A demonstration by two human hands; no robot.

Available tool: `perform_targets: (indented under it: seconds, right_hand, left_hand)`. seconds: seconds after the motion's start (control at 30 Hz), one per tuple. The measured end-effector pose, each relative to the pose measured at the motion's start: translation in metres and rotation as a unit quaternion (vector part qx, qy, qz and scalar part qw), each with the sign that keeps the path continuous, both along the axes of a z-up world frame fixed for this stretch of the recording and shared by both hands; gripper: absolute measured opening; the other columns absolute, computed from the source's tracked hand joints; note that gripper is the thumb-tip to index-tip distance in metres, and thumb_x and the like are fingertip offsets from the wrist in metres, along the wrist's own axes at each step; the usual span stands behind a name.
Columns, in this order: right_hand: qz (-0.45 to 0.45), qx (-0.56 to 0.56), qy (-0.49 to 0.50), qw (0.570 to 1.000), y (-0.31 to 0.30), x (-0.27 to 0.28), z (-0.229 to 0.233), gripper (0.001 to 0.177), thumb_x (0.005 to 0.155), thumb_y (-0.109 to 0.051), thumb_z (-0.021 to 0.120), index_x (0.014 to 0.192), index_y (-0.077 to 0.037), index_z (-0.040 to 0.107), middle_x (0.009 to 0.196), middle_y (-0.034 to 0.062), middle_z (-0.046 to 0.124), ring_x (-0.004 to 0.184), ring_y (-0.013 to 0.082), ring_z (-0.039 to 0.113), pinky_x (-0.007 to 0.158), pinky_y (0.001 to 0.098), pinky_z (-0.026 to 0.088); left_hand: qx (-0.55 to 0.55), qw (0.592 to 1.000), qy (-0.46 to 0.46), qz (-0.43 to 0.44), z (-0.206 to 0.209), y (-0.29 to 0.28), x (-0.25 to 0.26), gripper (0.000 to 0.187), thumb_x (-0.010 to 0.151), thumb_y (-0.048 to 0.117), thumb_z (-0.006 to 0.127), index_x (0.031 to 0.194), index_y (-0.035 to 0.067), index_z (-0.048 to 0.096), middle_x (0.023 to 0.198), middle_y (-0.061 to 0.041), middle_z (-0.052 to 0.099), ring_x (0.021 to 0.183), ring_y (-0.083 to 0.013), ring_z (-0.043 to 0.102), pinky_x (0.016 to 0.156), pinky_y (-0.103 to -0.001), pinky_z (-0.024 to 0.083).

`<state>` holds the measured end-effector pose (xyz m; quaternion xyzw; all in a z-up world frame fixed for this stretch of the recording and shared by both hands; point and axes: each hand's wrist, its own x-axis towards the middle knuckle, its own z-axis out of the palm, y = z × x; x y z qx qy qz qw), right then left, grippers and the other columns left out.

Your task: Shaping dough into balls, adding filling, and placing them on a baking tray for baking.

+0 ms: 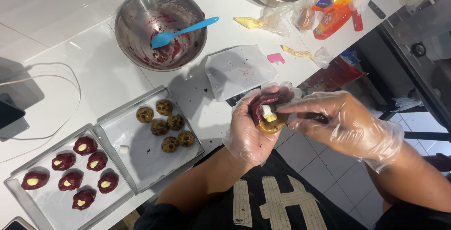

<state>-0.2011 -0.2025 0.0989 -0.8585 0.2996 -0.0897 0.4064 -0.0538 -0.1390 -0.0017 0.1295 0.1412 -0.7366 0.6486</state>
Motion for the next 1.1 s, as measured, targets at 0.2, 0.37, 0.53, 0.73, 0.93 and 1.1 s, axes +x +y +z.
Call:
perform_targets:
  seconds: [0.2, 0.37, 0.53, 0.73, 0.93, 1.1]
  right_hand:
    - [-0.085, 0.109, -0.034, 0.990, 0.002, -0.002, 0.002, 0.023, 0.086, -0.015, 0.074, 0.108, -0.010, 0.081, 0.097, 0.0045, 0.084, 0.090, 0.0127, 0.078, 0.084, 0.0269, 0.061]
    - [-0.080, 0.088, -0.041, 0.992, -0.008, -0.008, 0.004, 0.030, 0.087, -0.013, 0.074, 0.117, -0.012, 0.077, 0.088, 0.0018, 0.080, 0.075, 0.0106, 0.068, 0.074, 0.0255, 0.057]
    - [-0.252, 0.063, -0.275, 0.926, -0.049, -0.050, -0.021, 0.030, 0.108, -0.029, 0.060, 0.123, -0.004, 0.064, 0.128, 0.0137, 0.072, 0.084, 0.0082, 0.071, 0.072, 0.0156, 0.057]
    - [-0.162, -0.203, 0.079, 0.962, -0.211, -0.052, -0.224, 0.022, 0.102, -0.011, 0.065, 0.120, -0.006, 0.075, 0.108, 0.0226, 0.073, 0.106, 0.0435, 0.070, 0.091, 0.0536, 0.055]
    - [-0.087, -0.291, -0.170, 0.937, -0.182, -0.026, -0.186, 0.054, 0.107, -0.029, 0.064, 0.142, 0.011, 0.056, 0.138, 0.0300, 0.061, 0.130, 0.0475, 0.055, 0.110, 0.0553, 0.035]
    - [-0.027, -0.182, -0.374, 0.909, -0.112, 0.013, -0.182, 0.127, 0.072, -0.082, 0.067, 0.162, -0.003, 0.023, 0.161, 0.0211, 0.037, 0.146, 0.0372, 0.040, 0.125, 0.0525, 0.032]
  left_hand:
    - [-0.012, 1.000, 0.014, 0.008, 0.001, 0.001, 0.001, 0.028, 0.100, 0.016, 0.050, 0.098, 0.001, 0.073, 0.111, -0.019, 0.074, 0.109, -0.0319, 0.071, 0.094, -0.041, 0.057]
    - [0.000, 0.999, 0.013, 0.035, -0.008, -0.007, 0.000, 0.031, 0.101, 0.016, 0.047, 0.102, -0.002, 0.072, 0.112, -0.020, 0.074, 0.105, -0.0320, 0.071, 0.091, -0.040, 0.057]
    - [-0.004, 0.992, 0.121, 0.044, -0.019, -0.021, 0.005, 0.028, 0.099, 0.015, 0.053, 0.105, -0.006, 0.070, 0.106, -0.024, 0.071, 0.105, -0.0349, 0.070, 0.092, -0.039, 0.061]
    - [0.168, 0.980, 0.084, 0.064, -0.050, -0.051, 0.008, 0.034, 0.096, 0.024, 0.057, 0.110, -0.004, 0.069, 0.117, -0.026, 0.072, 0.118, -0.0379, 0.068, 0.107, -0.050, 0.051]
    - [0.172, 0.978, 0.095, 0.076, -0.042, -0.079, 0.000, 0.050, 0.101, 0.036, 0.053, 0.128, -0.004, 0.066, 0.133, -0.028, 0.066, 0.125, -0.0415, 0.063, 0.109, -0.054, 0.048]
    - [0.138, 0.987, 0.049, 0.069, -0.030, -0.087, -0.004, 0.054, 0.104, 0.040, 0.047, 0.138, 0.000, 0.061, 0.143, -0.026, 0.059, 0.137, -0.0404, 0.054, 0.116, -0.057, 0.037]
